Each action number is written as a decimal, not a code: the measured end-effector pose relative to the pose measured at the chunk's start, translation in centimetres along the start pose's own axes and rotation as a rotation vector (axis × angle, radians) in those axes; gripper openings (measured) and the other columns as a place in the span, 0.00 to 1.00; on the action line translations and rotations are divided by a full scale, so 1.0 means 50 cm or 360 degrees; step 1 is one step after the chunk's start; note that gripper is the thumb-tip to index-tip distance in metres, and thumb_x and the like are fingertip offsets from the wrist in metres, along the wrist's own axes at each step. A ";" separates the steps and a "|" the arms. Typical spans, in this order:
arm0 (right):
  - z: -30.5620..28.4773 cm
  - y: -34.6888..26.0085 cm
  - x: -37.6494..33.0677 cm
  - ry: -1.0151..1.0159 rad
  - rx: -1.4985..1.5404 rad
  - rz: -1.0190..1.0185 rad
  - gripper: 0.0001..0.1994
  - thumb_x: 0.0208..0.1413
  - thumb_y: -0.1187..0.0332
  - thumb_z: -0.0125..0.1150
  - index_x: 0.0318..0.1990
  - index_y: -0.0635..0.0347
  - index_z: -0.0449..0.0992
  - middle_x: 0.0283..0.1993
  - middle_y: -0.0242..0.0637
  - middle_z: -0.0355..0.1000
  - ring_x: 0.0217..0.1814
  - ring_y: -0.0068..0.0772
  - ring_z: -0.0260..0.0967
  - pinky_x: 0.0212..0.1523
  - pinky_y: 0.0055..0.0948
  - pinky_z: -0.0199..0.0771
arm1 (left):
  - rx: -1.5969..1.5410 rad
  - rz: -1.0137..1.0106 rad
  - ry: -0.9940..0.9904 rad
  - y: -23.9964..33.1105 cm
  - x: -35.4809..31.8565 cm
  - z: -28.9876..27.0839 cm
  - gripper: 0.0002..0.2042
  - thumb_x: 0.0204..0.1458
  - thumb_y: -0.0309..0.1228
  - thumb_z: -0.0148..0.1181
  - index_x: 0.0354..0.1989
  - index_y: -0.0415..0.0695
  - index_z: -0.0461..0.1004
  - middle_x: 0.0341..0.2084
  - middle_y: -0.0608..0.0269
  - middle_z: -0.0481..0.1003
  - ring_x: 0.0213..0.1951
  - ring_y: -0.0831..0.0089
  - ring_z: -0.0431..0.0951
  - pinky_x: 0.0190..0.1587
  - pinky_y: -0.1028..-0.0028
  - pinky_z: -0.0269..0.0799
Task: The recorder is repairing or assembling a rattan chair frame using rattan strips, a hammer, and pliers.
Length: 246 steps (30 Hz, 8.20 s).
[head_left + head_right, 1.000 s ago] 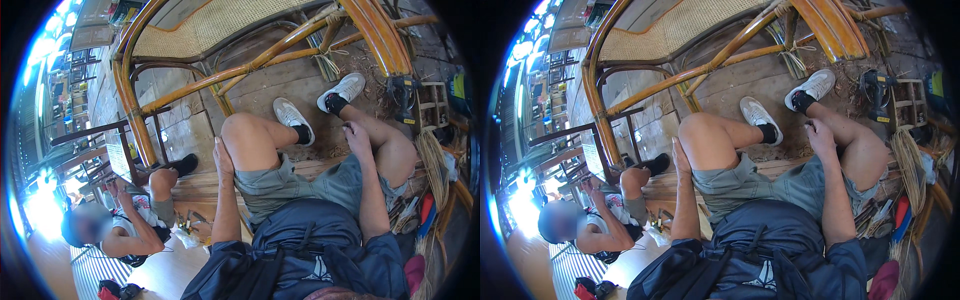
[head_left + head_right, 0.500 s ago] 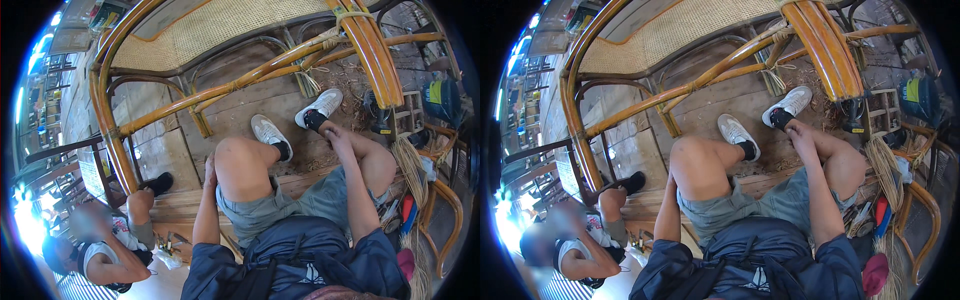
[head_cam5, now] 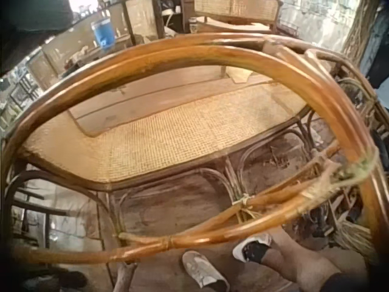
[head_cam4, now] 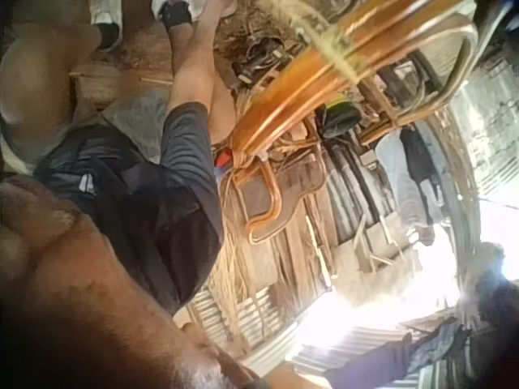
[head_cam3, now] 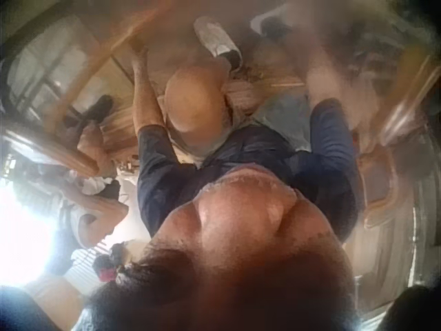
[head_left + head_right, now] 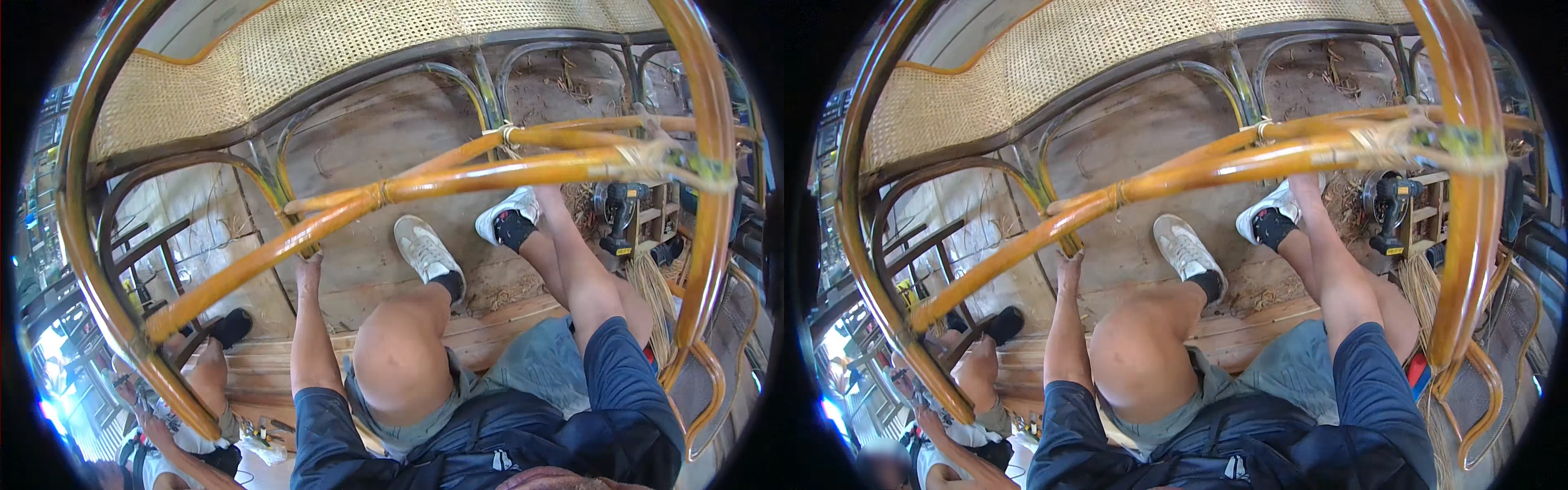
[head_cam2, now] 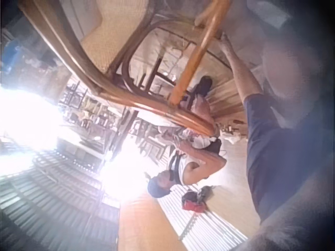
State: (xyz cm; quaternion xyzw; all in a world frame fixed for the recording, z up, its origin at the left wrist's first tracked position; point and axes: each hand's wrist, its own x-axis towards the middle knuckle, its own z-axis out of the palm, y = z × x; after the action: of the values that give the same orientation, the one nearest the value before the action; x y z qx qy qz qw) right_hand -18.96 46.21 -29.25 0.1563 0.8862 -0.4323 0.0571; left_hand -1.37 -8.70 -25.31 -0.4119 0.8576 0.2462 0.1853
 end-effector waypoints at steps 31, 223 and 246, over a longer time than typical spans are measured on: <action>-0.183 -0.257 -0.073 -0.0530 -0.0176 0.0533 0.30 0.48 0.50 0.54 0.49 0.68 0.68 0.45 0.59 0.70 0.50 0.52 0.68 0.50 0.37 0.66 | -0.0707 -0.0015 -0.0104 0.114 -0.211 -0.317 0.14 0.46 0.35 0.59 0.35 0.38 0.72 0.24 0.61 0.73 0.28 0.74 0.72 0.32 0.71 0.68; -0.535 0.037 -1.228 0.0312 -0.0527 0.1724 0.21 0.53 0.53 0.50 0.39 0.66 0.70 0.38 0.59 0.70 0.43 0.57 0.68 0.44 0.46 0.66 | -0.0718 0.1463 -0.0150 0.596 -0.601 -0.428 0.13 0.49 0.38 0.62 0.24 0.40 0.71 0.16 0.67 0.66 0.18 0.80 0.62 0.20 0.80 0.56; -0.540 0.070 -1.208 0.0336 -0.0780 0.1240 0.15 0.46 0.71 0.56 0.43 0.62 0.66 0.39 0.50 0.66 0.46 0.54 0.63 0.44 0.44 0.64 | -0.0627 0.1453 -0.0005 0.599 -0.630 -0.416 0.20 0.47 0.44 0.63 0.16 0.41 0.69 0.11 0.67 0.63 0.17 0.78 0.60 0.21 0.77 0.55</action>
State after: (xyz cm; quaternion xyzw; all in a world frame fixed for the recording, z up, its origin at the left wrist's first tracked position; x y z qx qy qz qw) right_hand 40.13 55.65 -0.88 0.5023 0.8384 -0.1386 0.1599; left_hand -9.00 14.90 16.00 -0.0211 0.8872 0.4603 -0.0215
